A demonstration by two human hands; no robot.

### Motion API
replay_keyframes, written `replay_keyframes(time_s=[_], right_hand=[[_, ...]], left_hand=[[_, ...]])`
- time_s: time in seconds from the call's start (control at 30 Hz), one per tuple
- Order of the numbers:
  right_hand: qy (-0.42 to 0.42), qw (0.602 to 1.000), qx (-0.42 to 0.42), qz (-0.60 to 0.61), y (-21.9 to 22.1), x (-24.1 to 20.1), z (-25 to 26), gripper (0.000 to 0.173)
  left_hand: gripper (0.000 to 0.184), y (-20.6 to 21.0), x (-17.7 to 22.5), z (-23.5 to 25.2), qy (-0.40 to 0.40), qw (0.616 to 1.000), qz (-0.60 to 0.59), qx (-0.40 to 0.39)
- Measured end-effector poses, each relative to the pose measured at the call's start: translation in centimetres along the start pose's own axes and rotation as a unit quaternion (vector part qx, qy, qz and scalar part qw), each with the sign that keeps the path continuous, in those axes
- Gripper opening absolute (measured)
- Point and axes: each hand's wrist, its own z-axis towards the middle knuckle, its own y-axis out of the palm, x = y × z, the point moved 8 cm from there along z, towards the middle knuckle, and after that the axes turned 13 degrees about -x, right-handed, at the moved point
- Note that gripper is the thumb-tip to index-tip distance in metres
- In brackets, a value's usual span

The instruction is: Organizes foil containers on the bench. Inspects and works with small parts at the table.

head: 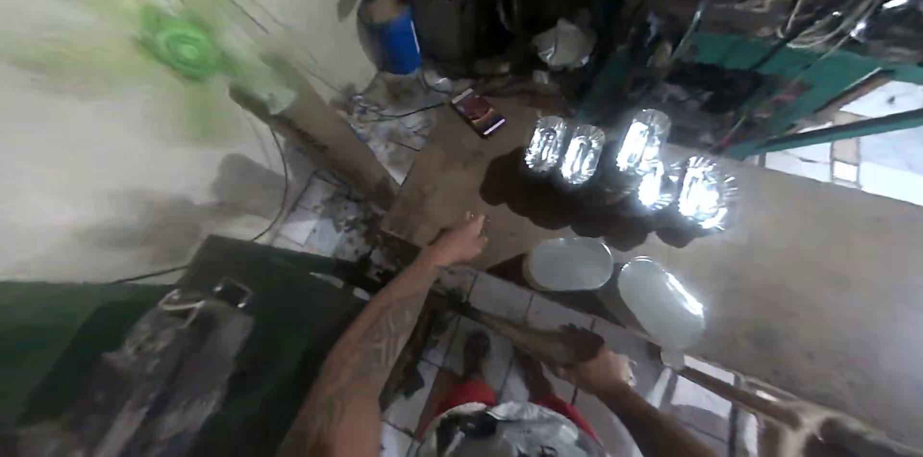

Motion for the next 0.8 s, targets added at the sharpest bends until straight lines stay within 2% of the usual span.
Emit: replay_keyframes(time_s=[0.1, 0.17, 0.23, 0.3, 0.37, 0.4, 0.43, 0.5, 0.57, 0.63, 0.67, 0.7, 0.73, 0.77, 0.8], right_hand=[[0.019, 0.999, -0.017, 0.031, 0.9, 1.5, 0.5, 0.101], [0.048, 0.998, -0.020, 0.023, 1.5, 3.3, 2.6, 0.100], [0.047, 0.998, -0.017, 0.049, 2.3, 3.5, 3.2, 0.097], [0.046, 0.993, -0.002, 0.108, 1.2, 3.2, 1.8, 0.096], [0.021, 0.988, 0.030, 0.148, 0.8, 2.2, 0.7, 0.091], [0.007, 0.988, 0.031, 0.150, 0.9, 1.5, 0.4, 0.088], [-0.009, 0.987, 0.033, 0.157, 0.7, 0.8, -0.3, 0.080], [-0.040, 0.970, 0.062, 0.232, -2.2, -1.8, -4.4, 0.054], [-0.089, 0.941, 0.177, 0.276, -6.8, -4.6, -10.9, 0.044], [-0.095, 0.919, 0.348, 0.158, -12.0, -5.1, -16.0, 0.041], [-0.086, 0.909, 0.399, 0.083, -14.2, -4.5, -17.1, 0.046], [-0.070, 0.908, 0.413, 0.022, -15.9, -3.5, -17.0, 0.057], [-0.056, 0.919, 0.391, -0.023, -17.2, -2.5, -15.9, 0.066], [-0.054, 0.935, 0.350, -0.039, -17.9, -1.6, -14.5, 0.067], [-0.075, 0.941, 0.327, -0.044, -18.0, -0.9, -13.1, 0.057]], left_hand=[[0.045, -1.1, -0.6, 5.1, 0.024, 0.997, 0.076, -0.005], [0.042, -2.2, -0.6, 5.6, -0.002, 0.995, 0.101, -0.021], [0.042, -2.6, -0.8, 5.4, -0.010, 0.996, 0.090, 0.001], [0.047, -2.5, 2.5, 4.8, 0.048, 0.998, 0.000, 0.036], [0.045, -1.0, 6.3, 4.1, 0.136, 0.982, -0.128, 0.032], [0.043, 0.2, 8.5, 3.8, 0.171, 0.972, -0.161, -0.007], [0.050, 1.4, 10.4, 3.5, 0.181, 0.962, -0.191, -0.072], [0.060, 3.6, 12.6, 3.6, 0.182, 0.945, -0.217, -0.163], [0.064, 5.2, 12.7, 4.0, 0.175, 0.939, -0.210, -0.207], [0.062, 5.8, 12.6, 4.1, 0.175, 0.944, -0.190, -0.205], [0.058, 6.0, 12.7, 3.8, 0.174, 0.946, -0.188, -0.199], [0.055, 6.3, 12.4, 3.8, 0.175, 0.945, -0.197, -0.195], [0.052, 6.5, 12.2, 3.8, 0.180, 0.943, -0.208, -0.189], [0.049, 6.4, 12.2, 3.6, 0.185, 0.942, -0.214, -0.178], [0.049, 5.8, 12.3, 3.1, 0.184, 0.945, -0.217, -0.159]])
